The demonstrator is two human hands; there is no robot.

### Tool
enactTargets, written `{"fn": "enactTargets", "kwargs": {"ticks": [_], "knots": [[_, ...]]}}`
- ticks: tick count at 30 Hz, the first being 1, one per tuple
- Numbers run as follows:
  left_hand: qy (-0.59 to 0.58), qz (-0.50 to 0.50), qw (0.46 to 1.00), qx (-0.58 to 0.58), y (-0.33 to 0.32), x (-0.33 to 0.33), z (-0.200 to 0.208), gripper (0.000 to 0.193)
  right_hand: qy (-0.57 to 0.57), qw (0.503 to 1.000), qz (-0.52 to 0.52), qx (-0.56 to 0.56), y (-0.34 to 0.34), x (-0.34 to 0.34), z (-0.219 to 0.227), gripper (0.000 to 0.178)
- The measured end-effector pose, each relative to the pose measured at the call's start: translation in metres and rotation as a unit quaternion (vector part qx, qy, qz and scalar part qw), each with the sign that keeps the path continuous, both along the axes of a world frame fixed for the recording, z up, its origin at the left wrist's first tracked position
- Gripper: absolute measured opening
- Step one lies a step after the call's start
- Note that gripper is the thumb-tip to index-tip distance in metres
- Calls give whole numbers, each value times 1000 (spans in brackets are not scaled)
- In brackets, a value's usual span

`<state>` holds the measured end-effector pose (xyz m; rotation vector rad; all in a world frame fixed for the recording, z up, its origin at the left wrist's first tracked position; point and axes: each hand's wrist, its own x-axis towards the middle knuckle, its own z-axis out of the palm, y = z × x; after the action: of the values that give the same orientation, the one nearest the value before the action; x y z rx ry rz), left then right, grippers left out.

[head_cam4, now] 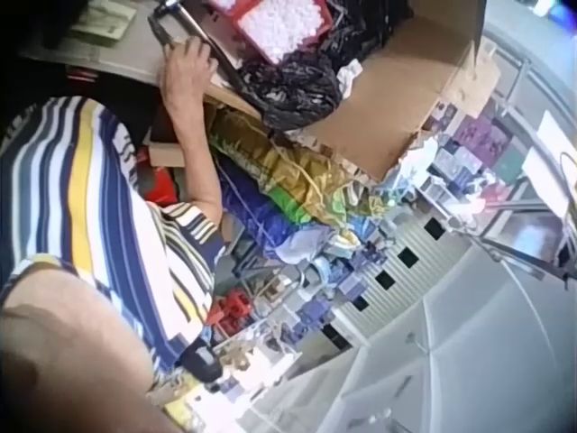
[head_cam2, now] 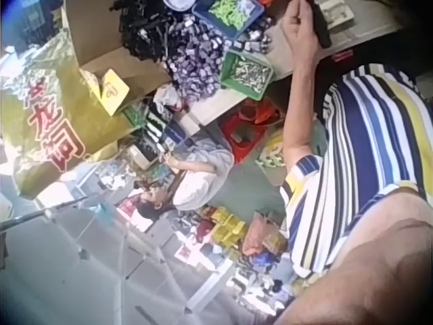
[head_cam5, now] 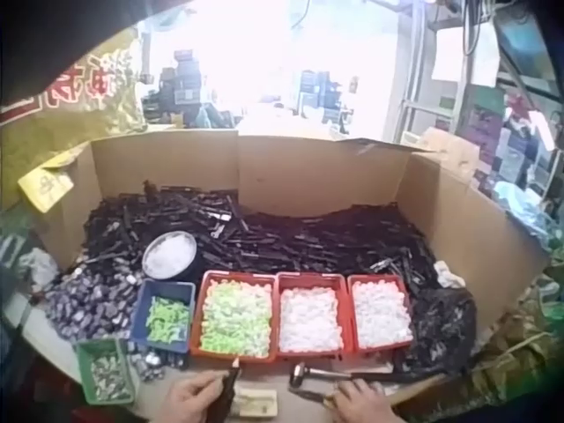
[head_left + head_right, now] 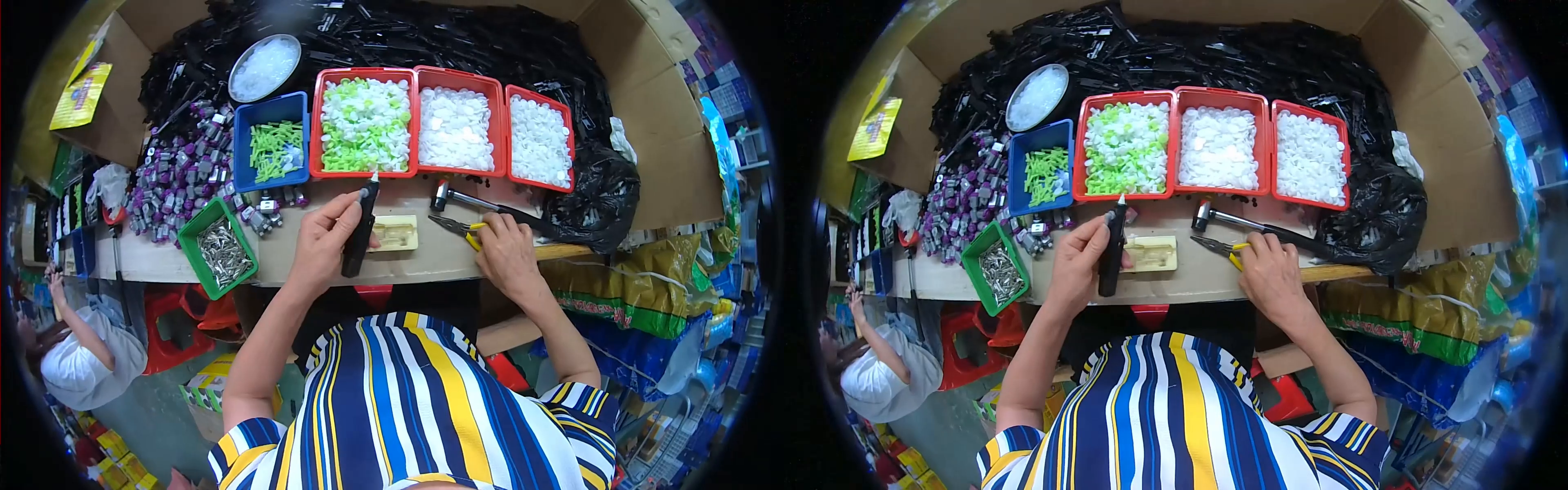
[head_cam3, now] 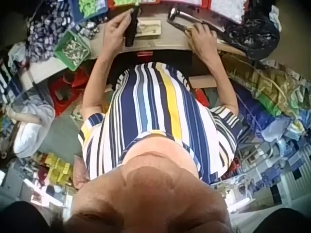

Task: Assembling small plastic components for toy parts at a factory workbench using pliers.

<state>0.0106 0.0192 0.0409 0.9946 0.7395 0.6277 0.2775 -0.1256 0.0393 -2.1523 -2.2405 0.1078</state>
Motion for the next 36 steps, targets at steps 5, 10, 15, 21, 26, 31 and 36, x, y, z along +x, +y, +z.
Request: {"fn": "enactTargets", "kwargs": {"ticks": [5,10,15,21,26,31,36], "knots": [[-162,7,977,-137,-14,2,18,35,41,999,8,33,0,-6,1,26],[-44,26,996,74,-36,0,13,35,50,998,2,30,7,-4,-2,22],[22,15,979,203,-56,-6,28,37,113,988,-18,107,1,-2,-23,14],[82,1,940,332,-68,-16,32,33,275,940,61,194,-11,-36,23,21],[87,-26,911,402,-72,-14,39,26,176,963,78,187,-16,-58,44,45],[54,-31,898,436,-73,-9,36,29,148,967,114,174,-19,-62,44,49],[61,-41,899,432,-70,-5,31,29,185,964,113,154,-15,-59,38,48]]}}
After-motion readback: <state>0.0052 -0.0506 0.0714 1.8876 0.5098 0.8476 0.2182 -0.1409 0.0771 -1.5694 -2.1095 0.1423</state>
